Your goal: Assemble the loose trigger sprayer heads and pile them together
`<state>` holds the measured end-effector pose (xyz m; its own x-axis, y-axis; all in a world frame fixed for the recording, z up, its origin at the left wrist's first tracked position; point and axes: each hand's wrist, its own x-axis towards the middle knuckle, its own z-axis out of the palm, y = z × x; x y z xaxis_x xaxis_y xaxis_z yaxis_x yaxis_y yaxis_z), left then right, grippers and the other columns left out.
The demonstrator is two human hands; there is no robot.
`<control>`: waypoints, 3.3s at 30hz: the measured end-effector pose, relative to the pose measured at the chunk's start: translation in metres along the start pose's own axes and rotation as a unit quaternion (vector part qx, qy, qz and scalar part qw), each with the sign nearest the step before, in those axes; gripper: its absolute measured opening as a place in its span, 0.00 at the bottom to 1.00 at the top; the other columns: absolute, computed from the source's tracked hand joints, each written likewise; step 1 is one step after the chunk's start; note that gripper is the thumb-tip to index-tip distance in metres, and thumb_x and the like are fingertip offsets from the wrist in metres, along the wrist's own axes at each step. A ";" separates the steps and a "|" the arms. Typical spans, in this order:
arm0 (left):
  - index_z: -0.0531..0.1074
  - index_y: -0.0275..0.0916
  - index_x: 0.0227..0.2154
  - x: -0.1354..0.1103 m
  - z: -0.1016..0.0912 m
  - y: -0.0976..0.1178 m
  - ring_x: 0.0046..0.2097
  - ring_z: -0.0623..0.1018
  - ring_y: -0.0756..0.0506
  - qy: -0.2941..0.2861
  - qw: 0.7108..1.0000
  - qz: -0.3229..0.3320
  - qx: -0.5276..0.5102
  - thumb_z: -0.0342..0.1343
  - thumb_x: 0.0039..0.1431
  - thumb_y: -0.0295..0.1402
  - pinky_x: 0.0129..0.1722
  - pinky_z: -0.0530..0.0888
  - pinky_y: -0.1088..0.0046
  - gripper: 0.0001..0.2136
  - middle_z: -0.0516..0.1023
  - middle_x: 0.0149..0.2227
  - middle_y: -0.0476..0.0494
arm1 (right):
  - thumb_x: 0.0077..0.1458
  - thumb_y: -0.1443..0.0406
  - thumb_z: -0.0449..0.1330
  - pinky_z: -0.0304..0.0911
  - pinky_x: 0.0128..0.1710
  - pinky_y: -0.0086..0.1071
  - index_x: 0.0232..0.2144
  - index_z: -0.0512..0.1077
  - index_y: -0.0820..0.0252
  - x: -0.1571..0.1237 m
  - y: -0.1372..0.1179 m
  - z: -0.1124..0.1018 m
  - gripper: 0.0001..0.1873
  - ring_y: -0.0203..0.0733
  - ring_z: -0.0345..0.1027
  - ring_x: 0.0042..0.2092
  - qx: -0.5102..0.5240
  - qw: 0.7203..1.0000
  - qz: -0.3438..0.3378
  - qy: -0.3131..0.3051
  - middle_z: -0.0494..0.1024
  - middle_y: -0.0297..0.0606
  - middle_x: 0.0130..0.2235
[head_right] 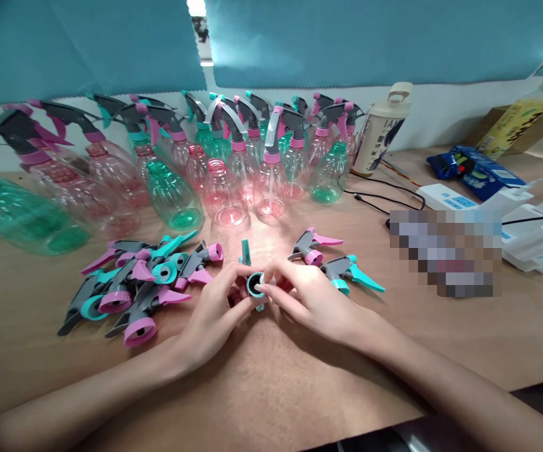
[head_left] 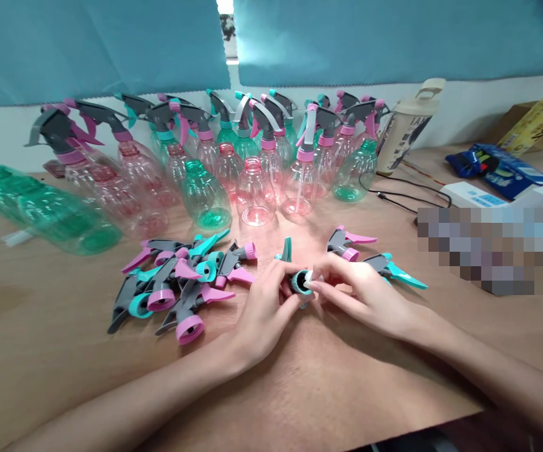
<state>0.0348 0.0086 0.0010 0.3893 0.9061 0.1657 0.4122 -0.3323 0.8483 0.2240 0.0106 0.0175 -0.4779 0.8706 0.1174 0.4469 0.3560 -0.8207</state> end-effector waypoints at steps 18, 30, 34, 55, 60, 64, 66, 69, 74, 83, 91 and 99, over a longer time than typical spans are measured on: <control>0.68 0.39 0.41 -0.001 0.000 0.003 0.34 0.70 0.49 -0.003 1.000 0.006 -0.004 0.54 0.61 0.27 0.34 0.67 0.72 0.06 0.71 0.37 0.49 | 0.63 0.57 0.54 0.56 0.23 0.26 0.23 0.70 0.60 -0.005 -0.009 -0.007 0.18 0.31 0.60 0.23 0.046 0.998 0.002 0.049 0.68 0.29 0.22; 0.68 0.39 0.40 -0.002 0.002 0.001 0.36 0.71 0.47 -0.020 1.000 0.024 -0.004 0.52 0.60 0.24 0.36 0.68 0.70 0.07 0.71 0.37 0.47 | 0.65 0.59 0.51 0.60 0.24 0.25 0.51 0.72 0.59 -0.004 0.002 0.001 0.18 0.32 0.67 0.24 0.116 0.993 0.003 0.005 0.75 0.31 0.24; 0.68 0.39 0.42 -0.002 0.001 0.001 0.34 0.70 0.48 -0.017 1.000 0.025 -0.007 0.54 0.60 0.26 0.35 0.68 0.72 0.07 0.71 0.37 0.48 | 0.64 0.60 0.53 0.56 0.19 0.23 0.55 0.64 0.61 -0.003 -0.001 0.003 0.19 0.31 0.66 0.22 0.170 0.985 0.041 -0.019 0.71 0.28 0.21; 0.69 0.39 0.44 -0.003 0.000 0.006 0.35 0.71 0.47 -0.029 0.999 0.023 -0.002 0.53 0.60 0.26 0.36 0.68 0.71 0.09 0.71 0.36 0.47 | 0.56 0.70 0.58 0.66 0.25 0.28 0.51 0.60 0.56 -0.006 0.003 -0.006 0.21 0.35 0.70 0.30 0.001 0.990 -0.119 0.074 0.76 0.34 0.34; 0.69 0.41 0.45 -0.002 0.000 0.006 0.35 0.70 0.48 -0.026 0.999 0.044 0.001 0.53 0.59 0.22 0.37 0.68 0.72 0.12 0.70 0.38 0.48 | 0.53 0.73 0.57 0.70 0.26 0.28 0.54 0.58 0.56 -0.007 0.005 -0.006 0.26 0.36 0.72 0.34 -0.032 0.987 -0.148 0.052 0.75 0.35 0.35; 0.69 0.42 0.46 -0.002 0.001 0.005 0.35 0.70 0.49 -0.015 0.998 0.051 0.017 0.54 0.59 0.20 0.38 0.68 0.72 0.15 0.70 0.39 0.49 | 0.54 0.71 0.59 0.71 0.28 0.29 0.55 0.57 0.56 -0.007 0.007 -0.006 0.26 0.39 0.73 0.38 -0.061 0.983 -0.161 0.070 0.75 0.37 0.38; 0.69 0.42 0.47 -0.002 0.001 0.005 0.35 0.70 0.49 -0.011 0.998 0.052 0.024 0.54 0.59 0.20 0.39 0.68 0.72 0.15 0.70 0.39 0.49 | 0.55 0.70 0.59 0.72 0.28 0.30 0.55 0.58 0.56 -0.008 0.007 -0.006 0.26 0.39 0.74 0.38 -0.072 0.981 -0.161 0.076 0.75 0.38 0.38; 0.69 0.42 0.47 -0.003 0.001 0.005 0.35 0.70 0.49 -0.012 0.998 0.054 0.031 0.54 0.59 0.21 0.38 0.69 0.72 0.15 0.70 0.39 0.49 | 0.55 0.69 0.59 0.71 0.29 0.30 0.54 0.58 0.56 -0.009 0.008 -0.006 0.25 0.40 0.74 0.39 -0.082 0.981 -0.157 0.082 0.76 0.38 0.39; 0.69 0.41 0.49 -0.004 0.000 0.004 0.35 0.70 0.49 -0.019 0.997 0.055 0.046 0.54 0.60 0.22 0.39 0.70 0.72 0.15 0.70 0.40 0.47 | 0.56 0.69 0.60 0.69 0.30 0.29 0.54 0.58 0.55 -0.009 0.007 -0.010 0.25 0.37 0.73 0.36 -0.076 0.986 -0.128 0.078 0.78 0.35 0.37; 0.68 0.40 0.53 -0.005 0.002 0.003 0.42 0.72 0.46 -0.029 0.996 0.056 0.063 0.53 0.59 0.20 0.46 0.70 0.67 0.19 0.72 0.44 0.45 | 0.56 0.71 0.58 0.69 0.30 0.28 0.52 0.61 0.50 -0.009 0.002 -0.018 0.23 0.36 0.73 0.33 -0.068 0.992 -0.107 0.024 0.79 0.31 0.35; 0.64 0.41 0.58 -0.006 0.003 -0.003 0.44 0.72 0.45 -0.040 0.994 0.079 0.060 0.52 0.60 0.19 0.47 0.71 0.66 0.24 0.71 0.46 0.43 | 0.55 0.73 0.60 0.72 0.34 0.27 0.53 0.62 0.49 -0.007 0.005 -0.015 0.25 0.36 0.76 0.35 -0.093 0.981 -0.159 0.053 0.80 0.30 0.33; 0.67 0.43 0.54 -0.007 0.004 -0.001 0.45 0.72 0.45 -0.036 0.992 0.096 0.071 0.52 0.60 0.19 0.46 0.71 0.66 0.21 0.70 0.45 0.44 | 0.57 0.74 0.58 0.72 0.37 0.27 0.56 0.61 0.50 -0.007 0.009 -0.011 0.27 0.36 0.76 0.37 -0.110 0.968 -0.214 0.072 0.79 0.33 0.38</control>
<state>0.0348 0.0017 -0.0024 0.5273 0.8030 0.2778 0.4349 -0.5359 0.7236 0.2393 0.0115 0.0151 -0.5519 0.6603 0.5093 0.3888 0.7440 -0.5433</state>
